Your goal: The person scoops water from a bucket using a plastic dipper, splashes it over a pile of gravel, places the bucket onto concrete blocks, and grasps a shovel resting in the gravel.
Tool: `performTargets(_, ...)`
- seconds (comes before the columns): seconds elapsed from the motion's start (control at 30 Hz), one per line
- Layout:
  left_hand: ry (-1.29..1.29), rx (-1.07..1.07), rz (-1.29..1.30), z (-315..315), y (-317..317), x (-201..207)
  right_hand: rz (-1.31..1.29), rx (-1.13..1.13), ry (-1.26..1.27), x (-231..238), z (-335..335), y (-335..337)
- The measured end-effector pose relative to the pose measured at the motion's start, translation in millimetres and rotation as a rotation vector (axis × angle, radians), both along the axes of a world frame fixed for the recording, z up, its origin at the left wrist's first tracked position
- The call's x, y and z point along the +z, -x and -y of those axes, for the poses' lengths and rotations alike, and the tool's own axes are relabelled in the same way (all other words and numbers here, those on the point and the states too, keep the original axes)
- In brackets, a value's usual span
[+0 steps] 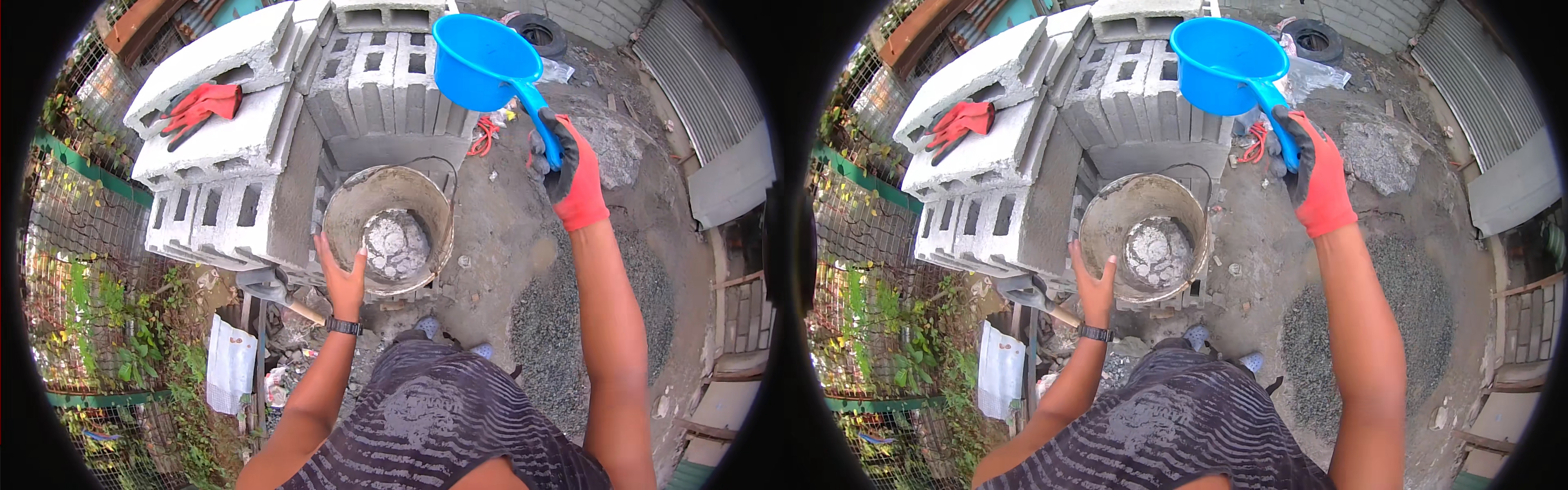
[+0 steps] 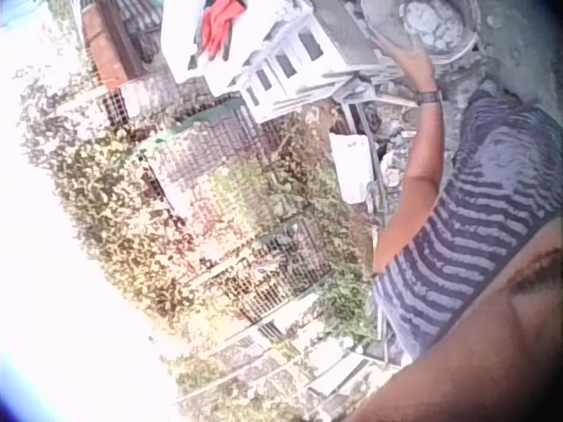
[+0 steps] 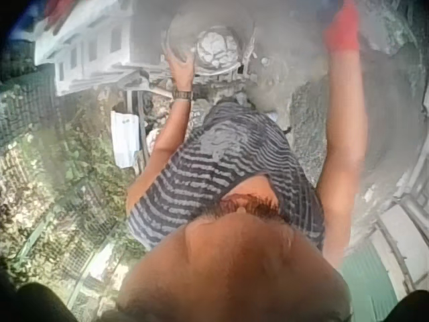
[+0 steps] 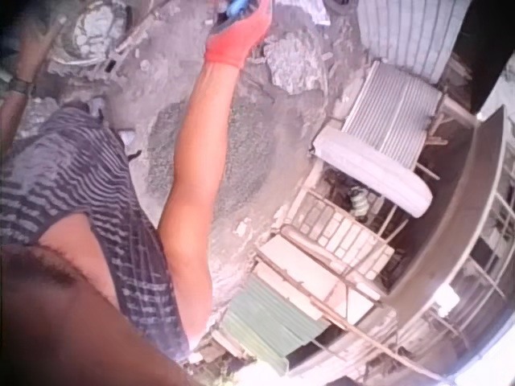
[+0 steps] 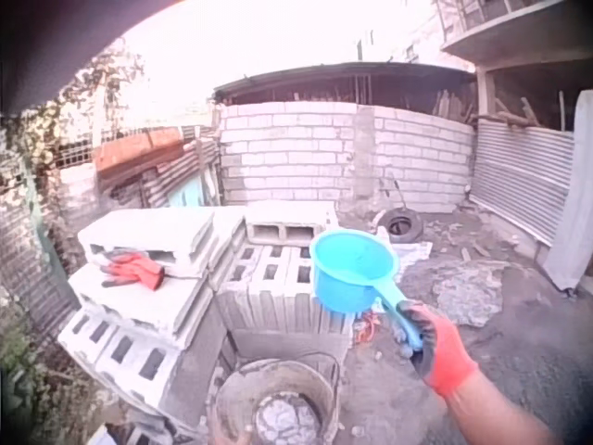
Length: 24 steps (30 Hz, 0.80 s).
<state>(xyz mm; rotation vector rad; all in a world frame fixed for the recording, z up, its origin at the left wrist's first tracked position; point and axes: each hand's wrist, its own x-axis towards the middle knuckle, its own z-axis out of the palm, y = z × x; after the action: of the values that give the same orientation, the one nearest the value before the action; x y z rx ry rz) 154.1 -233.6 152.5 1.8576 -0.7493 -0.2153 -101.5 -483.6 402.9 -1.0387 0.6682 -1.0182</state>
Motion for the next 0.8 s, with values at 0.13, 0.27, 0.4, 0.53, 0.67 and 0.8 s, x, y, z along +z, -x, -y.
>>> performTargets(0.13,-0.071,-0.044,0.043,-44,18,1,-0.019,0.153,0.003,19,36,-103)
performTargets(0.27,-0.125,0.125,-0.054,-72,37,-55,-0.041,0.191,-0.058,3,82,-172)
performTargets(0.4,0.016,0.202,-0.483,-79,56,-78,-0.153,0.18,-0.057,-7,104,-198)
performTargets(0.53,0.161,0.059,-0.732,-76,52,-101,-0.09,0.276,0.006,-8,102,-188)
performTargets(0.67,0.255,-0.025,-0.494,-39,27,-98,-0.054,0.199,-0.068,-20,70,-144)
performTargets(0.8,0.281,-0.014,-0.678,23,1,-67,-0.102,0.085,0.01,-60,56,-32)
